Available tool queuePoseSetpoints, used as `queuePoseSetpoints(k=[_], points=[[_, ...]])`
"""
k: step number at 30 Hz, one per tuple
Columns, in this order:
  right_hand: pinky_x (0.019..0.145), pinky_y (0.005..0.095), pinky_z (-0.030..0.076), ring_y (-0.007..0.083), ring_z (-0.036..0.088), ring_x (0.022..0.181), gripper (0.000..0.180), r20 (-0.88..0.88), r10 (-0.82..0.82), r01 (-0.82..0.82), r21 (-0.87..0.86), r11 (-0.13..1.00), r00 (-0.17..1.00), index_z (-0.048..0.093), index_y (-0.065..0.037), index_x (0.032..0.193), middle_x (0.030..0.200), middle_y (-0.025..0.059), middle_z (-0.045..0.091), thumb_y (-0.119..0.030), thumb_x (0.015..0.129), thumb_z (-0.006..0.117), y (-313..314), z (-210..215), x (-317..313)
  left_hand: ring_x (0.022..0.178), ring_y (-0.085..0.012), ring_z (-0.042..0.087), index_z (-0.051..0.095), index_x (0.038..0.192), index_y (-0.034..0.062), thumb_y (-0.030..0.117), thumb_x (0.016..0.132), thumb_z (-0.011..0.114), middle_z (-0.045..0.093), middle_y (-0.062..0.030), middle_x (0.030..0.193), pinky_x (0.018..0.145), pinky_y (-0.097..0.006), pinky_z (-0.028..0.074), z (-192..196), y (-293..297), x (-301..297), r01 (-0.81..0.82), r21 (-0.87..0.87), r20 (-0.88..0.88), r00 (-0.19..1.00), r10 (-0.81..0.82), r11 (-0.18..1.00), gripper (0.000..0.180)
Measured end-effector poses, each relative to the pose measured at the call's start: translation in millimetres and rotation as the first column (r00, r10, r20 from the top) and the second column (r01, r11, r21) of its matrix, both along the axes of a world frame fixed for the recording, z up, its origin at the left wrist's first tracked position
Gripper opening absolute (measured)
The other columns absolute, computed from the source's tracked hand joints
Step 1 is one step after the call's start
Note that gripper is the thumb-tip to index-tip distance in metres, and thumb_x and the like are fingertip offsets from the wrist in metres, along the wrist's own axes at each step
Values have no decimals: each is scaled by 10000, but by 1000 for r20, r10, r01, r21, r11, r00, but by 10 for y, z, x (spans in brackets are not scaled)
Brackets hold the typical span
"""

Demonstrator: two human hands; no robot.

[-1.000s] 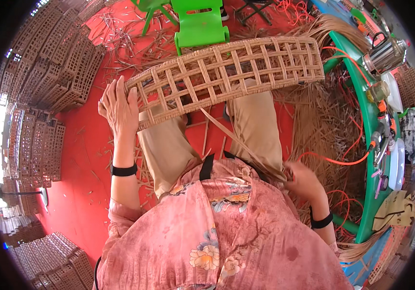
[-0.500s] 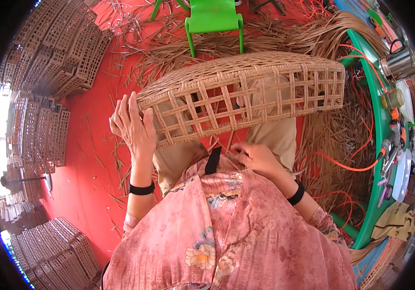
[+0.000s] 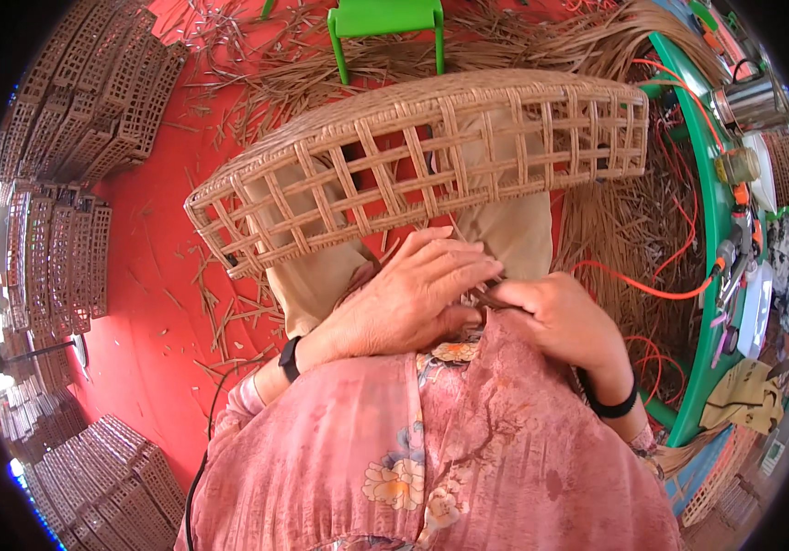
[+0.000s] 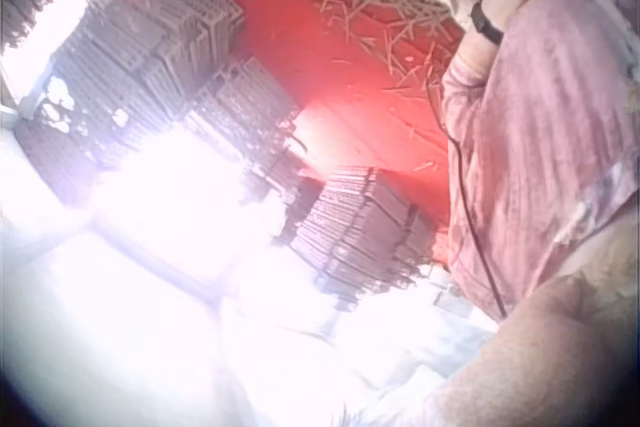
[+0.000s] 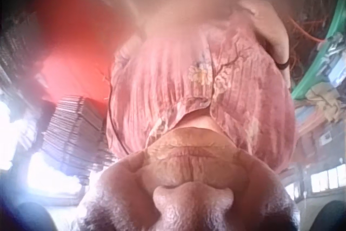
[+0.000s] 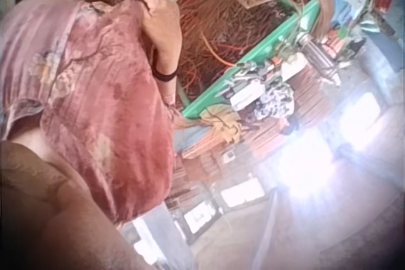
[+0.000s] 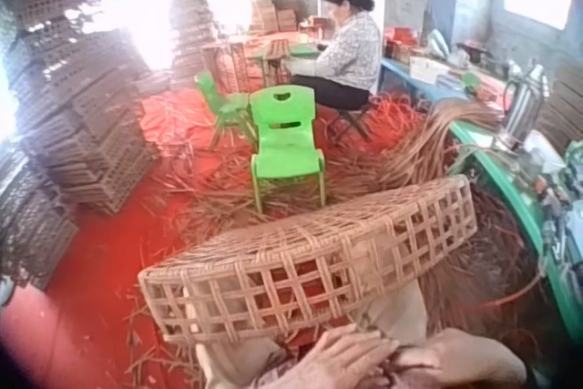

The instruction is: Weaving a large rectangular wicker basket using strips of material.

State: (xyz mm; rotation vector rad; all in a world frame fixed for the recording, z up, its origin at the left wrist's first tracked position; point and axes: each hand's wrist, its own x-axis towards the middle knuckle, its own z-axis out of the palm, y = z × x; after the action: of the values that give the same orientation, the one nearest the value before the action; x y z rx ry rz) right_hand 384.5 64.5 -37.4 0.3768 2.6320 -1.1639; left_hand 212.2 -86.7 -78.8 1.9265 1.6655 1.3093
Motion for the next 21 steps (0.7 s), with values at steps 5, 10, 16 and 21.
queuePoseSetpoints(k=[5, 10, 16, 21], points=[[647, 373, 523, 321, 661, 753, 131, -94, -130, 137, 74, 988, 987, 694, -62, 920, 842, 139, 678, -108, 816, 627, -71, 117, 197, 886, -237, 635, 667, 998, 66, 89, 775, 697, 672, -61, 888, 830, -366, 485, -183, -10, -29, 110, -24, -57, 992, -111, 994, 226], [638, 365, 515, 326, 653, 735, 143, -77, -127, 133, 80, 988, 989, 686, -58, 893, 816, 150, 666, -169, 821, 633, -190, 111, 200, 870, -273, 629, 674, 981, 67, 45, 758, 665, 663, -85, 879, 792, -376, 487, -129, -108, -5, 71, -52, 23, 997, -70, 996, 225], [620, 315, 504, 275, 680, 693, 192, -52, -167, 166, -25, 986, 985, 671, -7, 908, 778, 170, 664, -161, 794, 670, -185, -25, 300, 1002, -282, 602, 663, 1060, 70, 106, 828, 667, 651, -109, 1009, 909, -380, 454, -277, -100, 13, 198, -215, 127, 977, -174, 956, 235], [589, 313, 485, 216, 646, 643, 184, -72, -298, 286, -134, 949, 952, 680, -10, 938, 753, 120, 669, -168, 846, 654, -98, -54, 501, 1192, -280, 515, 596, 1200, 64, 135, 875, 648, 576, -133, 1205, 1033, -358, 391, -443, -61, 3, 54, -182, 185, 983, -20, 982, 337]])
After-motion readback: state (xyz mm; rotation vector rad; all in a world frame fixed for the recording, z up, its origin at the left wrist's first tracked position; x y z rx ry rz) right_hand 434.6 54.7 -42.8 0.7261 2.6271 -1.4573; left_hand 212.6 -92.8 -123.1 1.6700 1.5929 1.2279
